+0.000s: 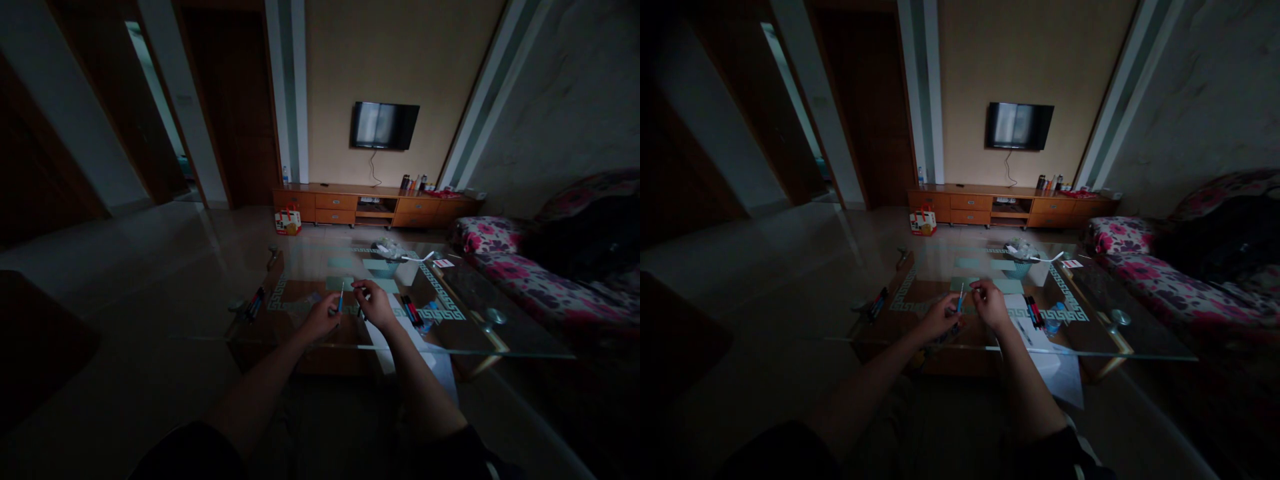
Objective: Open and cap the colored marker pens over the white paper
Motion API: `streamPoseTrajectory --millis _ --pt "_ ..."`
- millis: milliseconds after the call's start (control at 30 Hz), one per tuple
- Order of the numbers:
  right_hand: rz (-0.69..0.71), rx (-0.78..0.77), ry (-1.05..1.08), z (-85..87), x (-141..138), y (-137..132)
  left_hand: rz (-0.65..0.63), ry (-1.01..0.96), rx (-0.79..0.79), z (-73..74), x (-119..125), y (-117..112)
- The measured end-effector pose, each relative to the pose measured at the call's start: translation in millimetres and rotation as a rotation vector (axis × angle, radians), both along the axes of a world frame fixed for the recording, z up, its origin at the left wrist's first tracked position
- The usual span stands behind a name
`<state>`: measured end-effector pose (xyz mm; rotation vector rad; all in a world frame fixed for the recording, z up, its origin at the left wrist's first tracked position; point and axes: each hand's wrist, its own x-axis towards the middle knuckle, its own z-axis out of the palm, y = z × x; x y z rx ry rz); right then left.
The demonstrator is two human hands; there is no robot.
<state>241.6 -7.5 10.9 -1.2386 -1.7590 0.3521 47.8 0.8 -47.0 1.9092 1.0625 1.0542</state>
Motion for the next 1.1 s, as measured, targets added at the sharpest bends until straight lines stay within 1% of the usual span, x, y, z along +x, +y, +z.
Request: streamPoseTrajectory --millis 167,267,500,667,833,1000,1100 --pt "0.085 0.029 0.012 0.6 -7 -1 -0.02 0.016 -0.008 -1.6 0 -1" --pt "0.108 0.037 -0.01 1.1 -8 -2 -0.015 0.016 0.007 -4.1 -1 1" --pt "0.114 0.04 -0.034 2.1 -10 -3 -0.017 0.016 0.011 -6.5 -2 3" --pt "0.115 0.009 -0.063 3.5 -12 -5 -0.024 0.006 -0.01 -1.6 -1 -1" --pt "0.111 -0.024 -0.072 -0.7 -13 -3 -0.014 0.02 -0.026 2.4 0 -3" --pt "0.108 -0.066 -0.06 -4.7 -13 -1 -0.01 0.021 0.0 -1.3 0 -1" --pt "0.104 -0.057 -0.061 -5.7 -12 0 -0.009 0.027 -0.007 -4.2 0 0"
